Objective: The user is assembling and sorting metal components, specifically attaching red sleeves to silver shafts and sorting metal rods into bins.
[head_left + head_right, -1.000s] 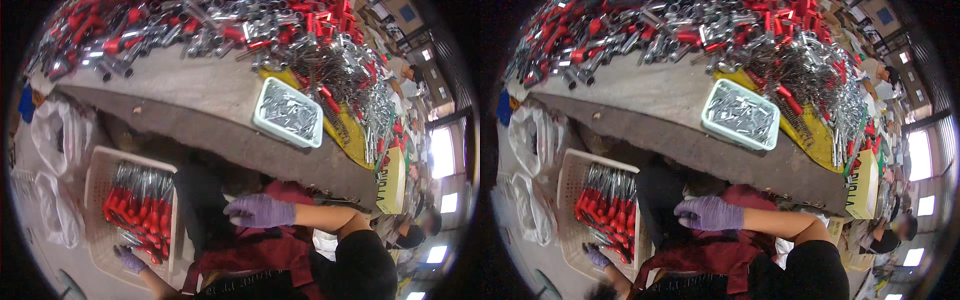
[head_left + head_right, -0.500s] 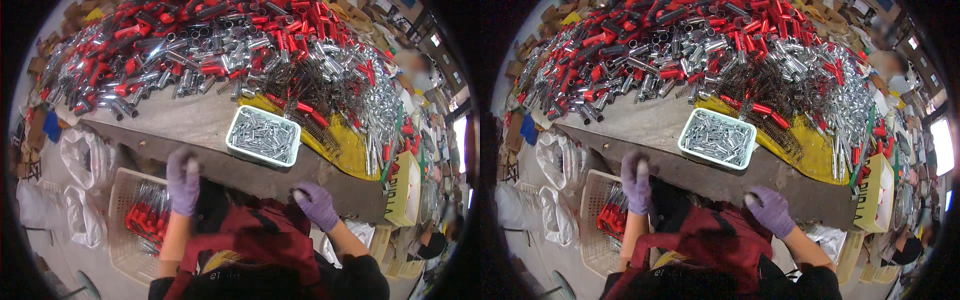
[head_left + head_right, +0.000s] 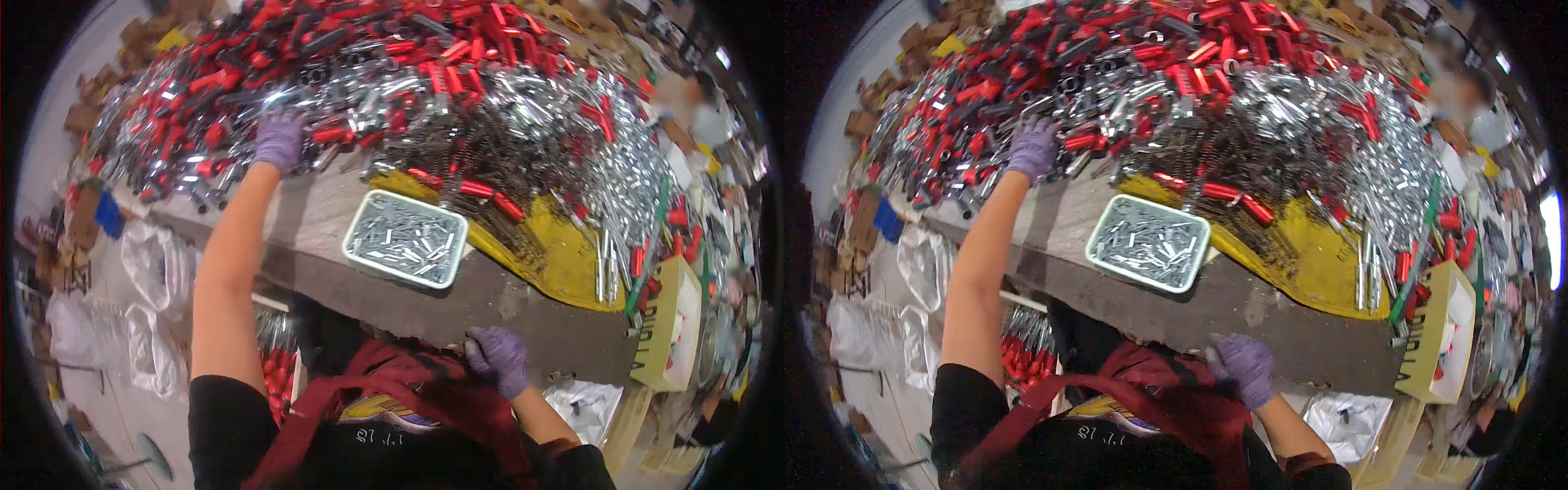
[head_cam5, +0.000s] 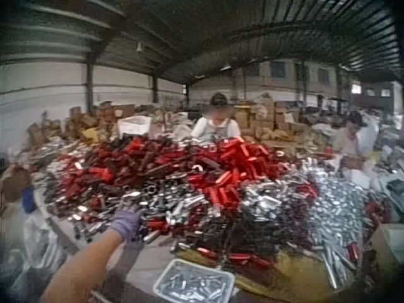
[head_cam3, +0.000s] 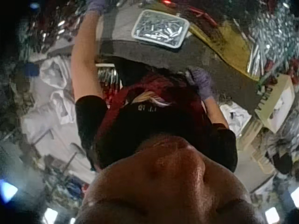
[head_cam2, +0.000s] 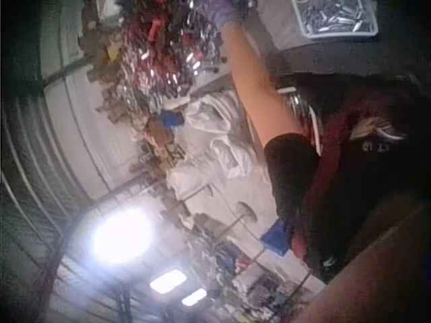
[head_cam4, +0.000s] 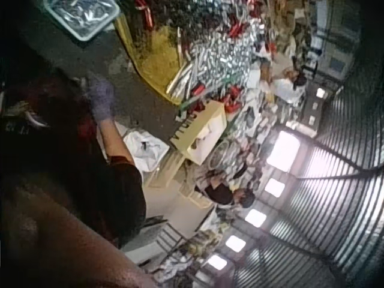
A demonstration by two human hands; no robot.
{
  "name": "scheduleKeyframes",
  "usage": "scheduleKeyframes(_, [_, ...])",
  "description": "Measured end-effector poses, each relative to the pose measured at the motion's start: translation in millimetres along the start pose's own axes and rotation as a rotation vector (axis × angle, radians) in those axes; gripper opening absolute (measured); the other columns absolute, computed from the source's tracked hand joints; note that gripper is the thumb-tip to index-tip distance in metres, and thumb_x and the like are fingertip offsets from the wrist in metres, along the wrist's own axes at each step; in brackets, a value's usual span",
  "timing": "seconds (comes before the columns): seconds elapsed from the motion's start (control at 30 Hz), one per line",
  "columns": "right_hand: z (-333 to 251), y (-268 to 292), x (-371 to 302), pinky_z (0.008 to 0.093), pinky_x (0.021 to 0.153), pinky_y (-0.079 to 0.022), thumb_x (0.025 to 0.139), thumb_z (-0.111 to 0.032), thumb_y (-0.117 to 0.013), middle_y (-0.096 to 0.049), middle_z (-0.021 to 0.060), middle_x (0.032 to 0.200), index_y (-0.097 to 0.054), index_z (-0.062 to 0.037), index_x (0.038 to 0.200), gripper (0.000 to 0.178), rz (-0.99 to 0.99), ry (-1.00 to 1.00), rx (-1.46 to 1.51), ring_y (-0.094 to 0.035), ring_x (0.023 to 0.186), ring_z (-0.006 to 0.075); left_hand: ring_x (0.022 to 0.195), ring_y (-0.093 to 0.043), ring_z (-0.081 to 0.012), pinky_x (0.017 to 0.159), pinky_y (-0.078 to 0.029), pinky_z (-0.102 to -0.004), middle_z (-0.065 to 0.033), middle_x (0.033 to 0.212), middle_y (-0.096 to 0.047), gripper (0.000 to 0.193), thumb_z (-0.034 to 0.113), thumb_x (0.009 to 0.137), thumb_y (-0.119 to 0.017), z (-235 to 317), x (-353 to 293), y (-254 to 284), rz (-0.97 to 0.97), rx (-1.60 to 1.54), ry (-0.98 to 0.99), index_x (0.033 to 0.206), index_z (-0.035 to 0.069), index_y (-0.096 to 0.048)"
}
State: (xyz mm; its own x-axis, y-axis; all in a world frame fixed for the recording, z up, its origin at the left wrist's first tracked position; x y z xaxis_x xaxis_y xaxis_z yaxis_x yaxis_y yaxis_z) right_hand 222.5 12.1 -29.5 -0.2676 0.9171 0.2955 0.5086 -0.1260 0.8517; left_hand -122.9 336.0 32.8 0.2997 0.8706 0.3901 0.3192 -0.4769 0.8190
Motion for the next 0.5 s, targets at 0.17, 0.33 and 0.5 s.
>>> scheduleKeyframes(0.17, [-5.5,0.7,-2.4,0.0405,0.055,-0.044,0.072,-0.023,-0.058,-0.054,0.0123,0.068,-0.058,-0.0064,0.091,0.025,-0.027,0.051,-0.002,-0.055,0.064,0.03,0.11,-0.045,-0.0253,0.097,-0.026,-0.0484,-0.0083,0.114,-0.05,0.034,0.027,0.075,-0.054,2.7,21.2,1.1,-0.143,0.097,-0.01,0.107,0.017,-0.053])
scheduleKeyframes(0.33, [-3.3,-5.8,-3.3,0.0397,0.06,-0.045,0.075,-0.025,-0.056,-0.058,0.0136,0.076,-0.058,-0.0053,0.094,0.027,-0.154,0.002,0.005,-0.057,0.07,0.0302,0.097,-0.051,-0.0316,0.084,-0.04,-0.0425,-0.0121,0.108,-0.05,0.038,0.024,0.07,-0.063,-4.2,3.0,53.1,-0.195,-0.225,0.193,0.104,0.012,-0.052])
scheduleKeyframes(0.5, [14.5,14.0,2.4,0.0398,0.065,-0.046,0.079,-0.029,-0.049,-0.06,0.0145,0.082,-0.058,-0.0053,0.091,0.027,-0.301,-0.029,0.039,-0.058,0.075,0.0295,0.09,-0.054,-0.0333,0.072,-0.045,-0.0419,-0.0135,0.115,-0.046,0.047,0.026,0.075,-0.059,39.9,-62.8,90.4,-0.062,-0.353,0.192,0.117,0.012,-0.042])
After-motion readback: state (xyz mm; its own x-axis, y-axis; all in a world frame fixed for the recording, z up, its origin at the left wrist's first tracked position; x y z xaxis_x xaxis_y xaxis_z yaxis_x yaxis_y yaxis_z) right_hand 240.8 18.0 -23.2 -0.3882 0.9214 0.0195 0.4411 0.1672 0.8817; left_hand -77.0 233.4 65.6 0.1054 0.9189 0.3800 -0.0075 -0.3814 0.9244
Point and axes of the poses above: each hand's wrist, its own x-axis towards the middle knuckle, its own y-axis out of the back of the hand, z = x × y, the point moved 7 cm from there along x, towards the middle knuckle
